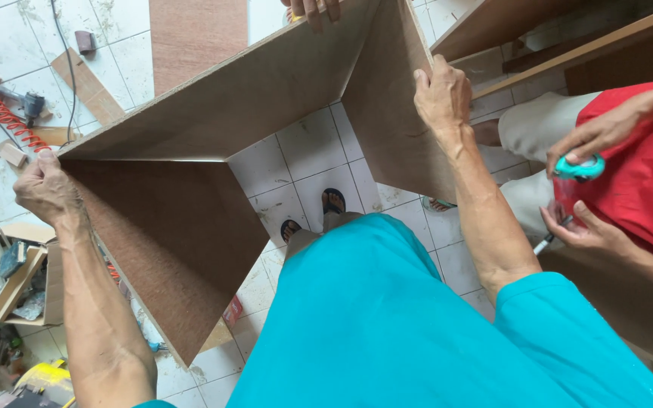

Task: The person sands a rectangular wooden board on a green workbench using a sanding block, then lifts the board and places it into a wooden cabinet frame. The person continues sanding the board while it rests on the workbench before moving it to the cabinet.

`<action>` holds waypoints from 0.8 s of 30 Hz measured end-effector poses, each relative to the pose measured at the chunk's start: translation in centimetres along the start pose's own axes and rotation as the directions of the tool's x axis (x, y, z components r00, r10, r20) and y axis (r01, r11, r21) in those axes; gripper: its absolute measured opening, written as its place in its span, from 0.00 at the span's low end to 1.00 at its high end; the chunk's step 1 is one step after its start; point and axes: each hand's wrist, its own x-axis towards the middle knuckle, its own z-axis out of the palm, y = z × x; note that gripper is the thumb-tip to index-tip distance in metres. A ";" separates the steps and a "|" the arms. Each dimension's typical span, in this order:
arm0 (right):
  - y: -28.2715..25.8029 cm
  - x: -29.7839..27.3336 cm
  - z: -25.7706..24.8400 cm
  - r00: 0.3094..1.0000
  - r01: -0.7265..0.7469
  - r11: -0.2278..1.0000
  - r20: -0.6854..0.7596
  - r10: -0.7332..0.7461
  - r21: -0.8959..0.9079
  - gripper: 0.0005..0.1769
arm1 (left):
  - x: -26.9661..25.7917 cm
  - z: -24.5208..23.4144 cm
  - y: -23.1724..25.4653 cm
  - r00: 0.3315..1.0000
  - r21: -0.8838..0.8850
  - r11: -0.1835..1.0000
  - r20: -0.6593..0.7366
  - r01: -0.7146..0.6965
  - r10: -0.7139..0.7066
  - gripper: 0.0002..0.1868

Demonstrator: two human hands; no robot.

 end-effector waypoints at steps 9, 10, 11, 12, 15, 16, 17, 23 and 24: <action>-0.3 -0.9 -2.3 0.998 0.009 0.999 0.057 -0.007 -0.038 0.15 | 0.6 0.5 -1.7 1.000 0.016 1.000 -0.017 0.010 -0.010 0.31; -0.6 -1.5 -3.1 0.998 -0.020 1.000 0.064 0.020 -0.010 0.18 | 0.7 0.5 -1.9 1.000 0.022 1.000 -0.023 -0.002 0.003 0.29; -0.9 -2.1 -3.9 0.996 -0.051 0.999 0.073 0.050 0.015 0.23 | 0.7 0.7 -2.0 1.000 0.026 1.000 -0.025 -0.015 0.015 0.28; -0.7 -3.0 -3.9 0.996 -0.057 0.998 0.075 0.056 0.012 0.23 | 0.7 0.8 -2.2 1.000 0.027 0.999 -0.019 -0.016 0.017 0.28; -0.3 -4.9 -3.5 0.995 -0.082 0.997 0.048 0.082 -0.009 0.18 | 0.8 0.4 -2.2 0.998 -0.002 0.998 -0.012 -0.065 0.065 0.28; -0.2 -5.1 -3.0 0.997 -0.068 0.998 0.027 0.068 -0.014 0.16 | 0.8 0.3 -2.1 0.999 0.004 0.999 -0.010 -0.044 0.044 0.29; 0.1 -5.5 -2.7 0.998 -0.058 0.998 0.005 0.058 -0.022 0.15 | 0.7 0.4 -1.8 1.000 0.008 1.000 -0.002 -0.024 0.024 0.31; -1.2 -5.6 -2.4 0.995 -0.091 0.996 -0.034 0.092 0.010 0.16 | 0.5 0.0 -1.3 1.000 0.022 1.000 0.010 -0.001 0.001 0.35; -1.0 -5.6 -2.2 0.995 -0.092 0.996 -0.035 0.092 0.013 0.16 | 0.5 0.0 -1.3 1.000 0.023 1.000 0.009 -0.003 0.003 0.35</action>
